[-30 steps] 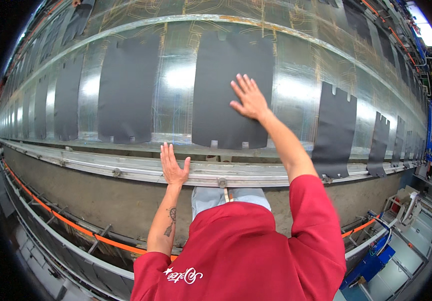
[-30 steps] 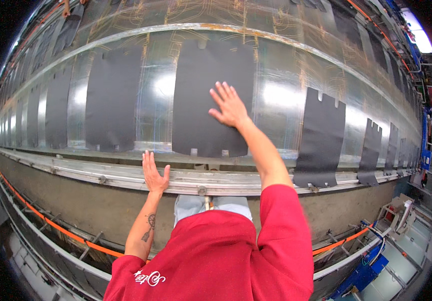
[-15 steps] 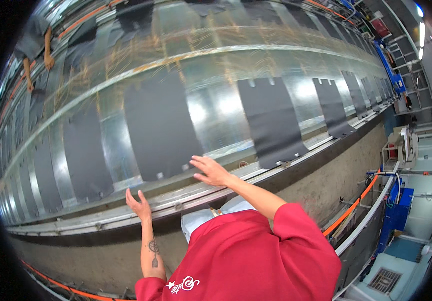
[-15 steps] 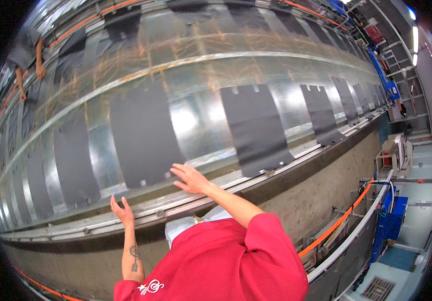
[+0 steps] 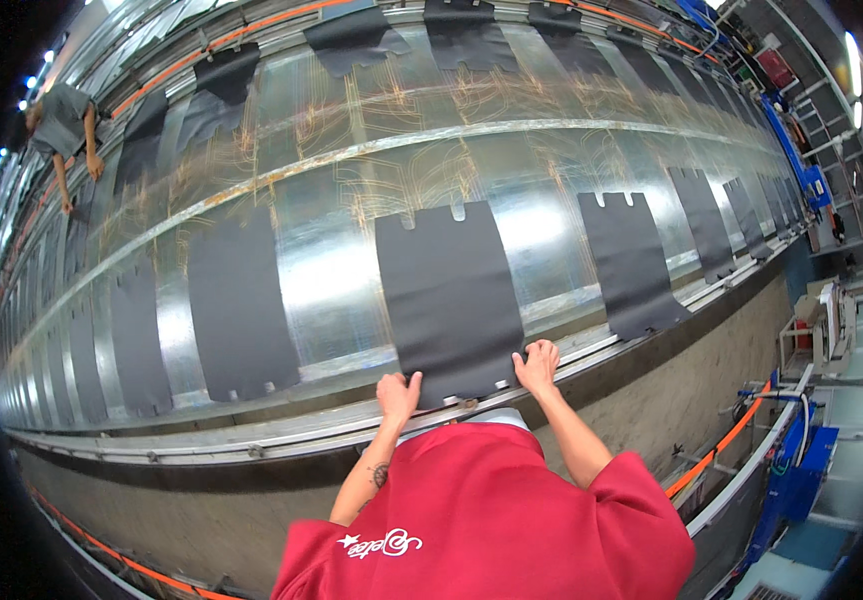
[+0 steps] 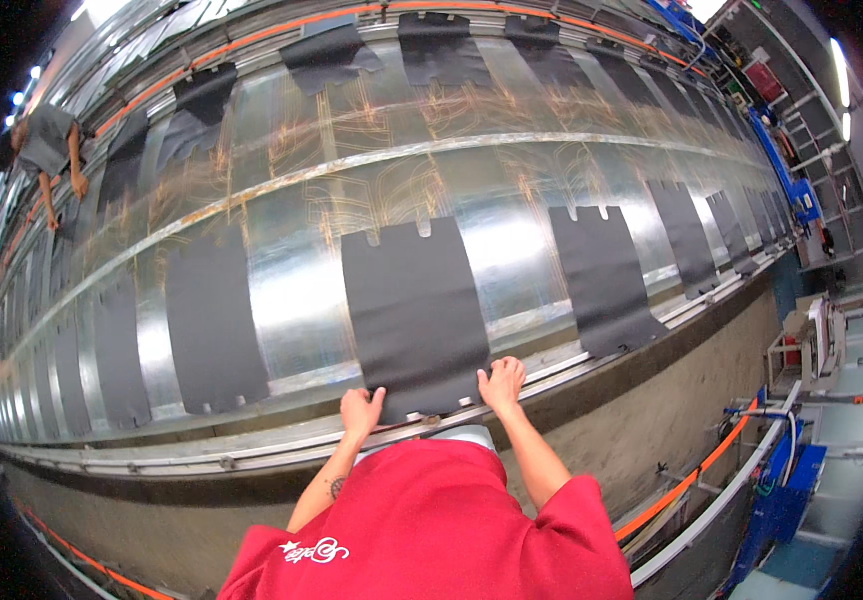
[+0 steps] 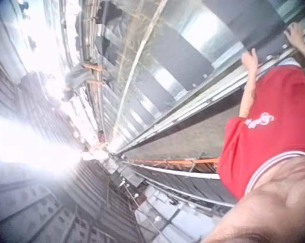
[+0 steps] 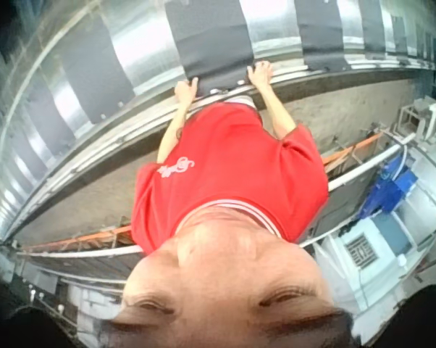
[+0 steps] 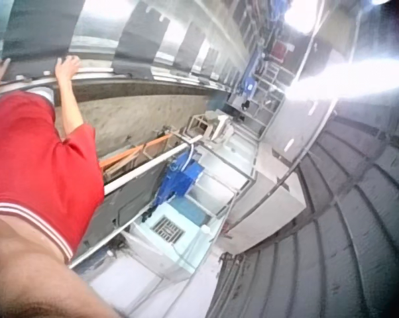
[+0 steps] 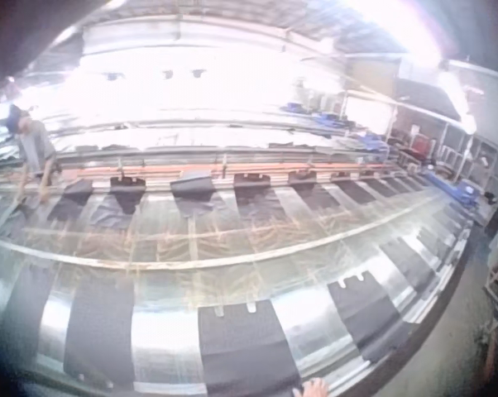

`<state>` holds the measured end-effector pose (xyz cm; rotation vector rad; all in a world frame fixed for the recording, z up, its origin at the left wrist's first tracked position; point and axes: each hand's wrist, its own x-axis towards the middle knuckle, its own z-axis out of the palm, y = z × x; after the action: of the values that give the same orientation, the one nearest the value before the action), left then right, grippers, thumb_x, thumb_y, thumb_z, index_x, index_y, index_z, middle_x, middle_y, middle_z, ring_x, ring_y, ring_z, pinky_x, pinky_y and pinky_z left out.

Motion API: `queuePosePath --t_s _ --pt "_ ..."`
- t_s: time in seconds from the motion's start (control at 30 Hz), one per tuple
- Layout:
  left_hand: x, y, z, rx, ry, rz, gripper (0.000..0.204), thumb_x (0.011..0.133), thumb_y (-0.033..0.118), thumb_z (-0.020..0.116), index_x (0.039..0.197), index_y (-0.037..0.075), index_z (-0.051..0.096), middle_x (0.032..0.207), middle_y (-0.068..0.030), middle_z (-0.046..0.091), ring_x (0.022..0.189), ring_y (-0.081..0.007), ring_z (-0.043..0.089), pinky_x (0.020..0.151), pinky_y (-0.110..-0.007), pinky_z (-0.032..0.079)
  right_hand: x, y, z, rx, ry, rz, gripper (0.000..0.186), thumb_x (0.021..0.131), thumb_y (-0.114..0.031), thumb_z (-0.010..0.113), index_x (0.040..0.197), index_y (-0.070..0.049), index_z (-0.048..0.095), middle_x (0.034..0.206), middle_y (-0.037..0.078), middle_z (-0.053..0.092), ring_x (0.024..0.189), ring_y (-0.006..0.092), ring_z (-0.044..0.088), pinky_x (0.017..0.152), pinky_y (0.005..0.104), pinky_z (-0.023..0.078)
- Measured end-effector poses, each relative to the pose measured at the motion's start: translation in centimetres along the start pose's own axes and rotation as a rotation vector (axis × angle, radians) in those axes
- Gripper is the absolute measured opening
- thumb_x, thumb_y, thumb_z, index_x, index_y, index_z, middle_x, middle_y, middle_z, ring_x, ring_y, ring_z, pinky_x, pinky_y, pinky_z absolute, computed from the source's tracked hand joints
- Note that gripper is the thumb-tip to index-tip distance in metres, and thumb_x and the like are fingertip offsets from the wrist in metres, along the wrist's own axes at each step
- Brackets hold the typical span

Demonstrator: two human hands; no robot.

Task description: The person places black rectangular sheets onto a large, curved, metallic surface. They align the sheets with existing ones and smooth them down with their hands to ensure they are flat and secure.

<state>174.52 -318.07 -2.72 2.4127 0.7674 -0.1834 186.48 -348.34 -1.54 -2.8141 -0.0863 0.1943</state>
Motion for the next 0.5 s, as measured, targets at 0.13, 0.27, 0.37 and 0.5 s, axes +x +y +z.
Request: queuePosePath --t_s 0.13,0.27,0.37,0.5 --pt "0.5 1.4 -1.1 -0.416 -0.039 -0.077 0.031 0.088 0.028 0.071 0.079 0.001 0.061 0.075 -0.0138 0.064 0.071 -0.0301 0.062 0.070 -0.041 0.049 2.7 -0.3 -1.9 0.604 -0.102 0.146 0.031 0.091 -0.027 0.069 0.095 0.003 0.063 0.072 0.013 0.059 0.072 0.0254 0.061 0.074 0.0358 0.051" --pt "4.4 7.6 -11.0 -1.050 -0.091 -0.257 0.017 0.096 0.022 0.067 0.098 0.005 0.066 0.087 0.0028 0.061 0.085 -0.0090 0.055 0.081 -0.027 0.046 10.3 -6.2 -11.6 0.839 -0.222 -0.070 0.028 0.096 -0.026 0.065 0.099 0.002 0.065 0.081 0.008 0.062 0.080 0.0145 0.056 0.074 0.0323 0.048" --pt "9.9 15.0 -21.6 -1.149 0.081 -0.075 0.020 0.094 0.016 0.066 0.077 0.013 0.056 0.077 0.0053 0.052 0.072 -0.0092 0.049 0.068 -0.029 0.044 18.6 -13.7 -19.9 1.281 -0.151 -0.161 0.031 0.100 -0.025 0.062 0.081 -0.002 0.053 0.078 -0.002 0.049 0.076 0.0088 0.044 0.067 0.0314 0.042" --pt "18.2 20.0 -28.5 -1.153 0.101 0.090 0.020 0.096 0.019 0.065 0.078 0.013 0.057 0.074 0.0036 0.054 0.069 -0.0075 0.049 0.063 -0.026 0.043 30.1 -18.9 -24.7 1.265 -0.053 -0.270 0.022 0.097 -0.020 0.063 0.091 0.001 0.061 0.082 0.002 0.058 0.077 0.0093 0.048 0.067 0.0294 0.043"
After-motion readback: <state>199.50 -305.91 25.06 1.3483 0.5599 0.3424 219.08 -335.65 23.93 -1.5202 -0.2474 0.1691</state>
